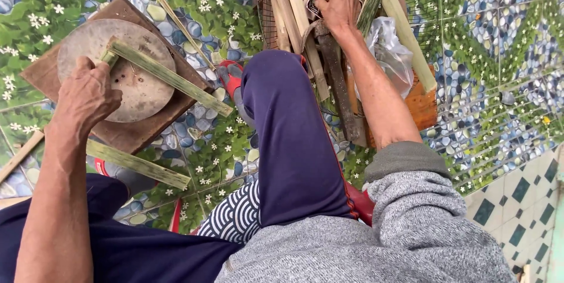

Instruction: Using a hammer and a wooden block to split and shape bamboo strips on a tiled floor.

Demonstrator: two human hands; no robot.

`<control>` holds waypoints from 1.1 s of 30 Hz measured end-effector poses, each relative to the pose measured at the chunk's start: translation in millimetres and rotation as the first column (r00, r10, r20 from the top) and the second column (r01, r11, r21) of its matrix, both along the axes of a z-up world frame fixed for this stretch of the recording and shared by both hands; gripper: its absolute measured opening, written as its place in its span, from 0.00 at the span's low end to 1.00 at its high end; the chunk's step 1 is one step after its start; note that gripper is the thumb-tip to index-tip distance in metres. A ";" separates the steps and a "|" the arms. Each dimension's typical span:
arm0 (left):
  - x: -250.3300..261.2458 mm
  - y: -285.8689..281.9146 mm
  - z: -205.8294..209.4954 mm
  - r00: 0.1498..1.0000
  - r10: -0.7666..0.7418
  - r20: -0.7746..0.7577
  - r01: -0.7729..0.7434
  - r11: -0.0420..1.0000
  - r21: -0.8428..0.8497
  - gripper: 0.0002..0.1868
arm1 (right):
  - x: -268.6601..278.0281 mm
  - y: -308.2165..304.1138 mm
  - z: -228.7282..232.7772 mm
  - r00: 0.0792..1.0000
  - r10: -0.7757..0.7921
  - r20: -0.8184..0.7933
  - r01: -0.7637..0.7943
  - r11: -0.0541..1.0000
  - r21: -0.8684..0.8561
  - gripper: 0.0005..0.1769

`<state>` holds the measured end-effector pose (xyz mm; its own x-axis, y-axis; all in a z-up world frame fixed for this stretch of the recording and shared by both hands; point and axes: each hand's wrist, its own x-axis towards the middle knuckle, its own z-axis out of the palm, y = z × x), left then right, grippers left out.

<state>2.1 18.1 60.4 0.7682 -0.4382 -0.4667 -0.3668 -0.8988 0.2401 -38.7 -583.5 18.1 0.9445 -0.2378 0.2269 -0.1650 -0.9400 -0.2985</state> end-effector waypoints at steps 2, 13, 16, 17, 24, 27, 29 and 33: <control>0.7 2.4 -8.8 1.000 -0.001 0.006 0.002 1.000 -0.006 0.04 | -5.9 3.0 12.8 1.000 0.007 0.019 -0.008 0.998 0.061 0.11; 4.1 10.8 -26.1 0.999 -0.041 0.036 0.040 0.999 0.029 0.05 | -8.8 8.3 42.8 0.935 -0.327 -0.134 0.342 0.744 0.573 0.05; 5.0 10.9 -28.6 0.998 -0.049 0.037 0.048 0.999 0.023 0.06 | -8.5 10.1 44.0 0.910 -0.377 -0.172 0.403 0.711 0.577 0.05; 4.8 8.0 -21.8 1.000 -0.022 -0.003 0.022 0.999 0.025 0.06 | -8.5 10.2 43.2 0.911 -0.379 -0.164 0.400 0.709 0.581 0.04; 21.7 36.4 -117.3 0.947 -0.217 0.237 0.217 0.976 0.027 0.02 | 17.4 91.4 106.9 0.983 -0.176 0.053 0.059 0.574 0.817 0.09; 9.0 -4.2 -42.1 0.990 -0.026 0.141 0.038 0.996 -0.083 0.08 | 34.6 164.7 163.8 0.996 -0.037 0.079 -0.064 0.303 0.951 0.11; 8.1 10.3 -80.0 0.984 -0.065 0.164 0.062 0.998 0.023 0.13 | 46.1 236.9 181.4 0.994 0.013 0.105 -0.105 0.255 0.961 0.10; 6.1 12.5 -98.6 0.980 -0.130 0.147 0.119 0.989 0.082 0.21 | 48.9 334.3 188.5 0.990 0.134 0.044 -0.056 0.087 0.995 0.08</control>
<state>8.2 30.5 -38.3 0.7741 -0.5041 -0.3829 -0.5042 -0.8567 0.1085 10.2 -249.2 206.6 0.9777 -0.1182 -0.1735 -0.1491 0.1908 -0.9702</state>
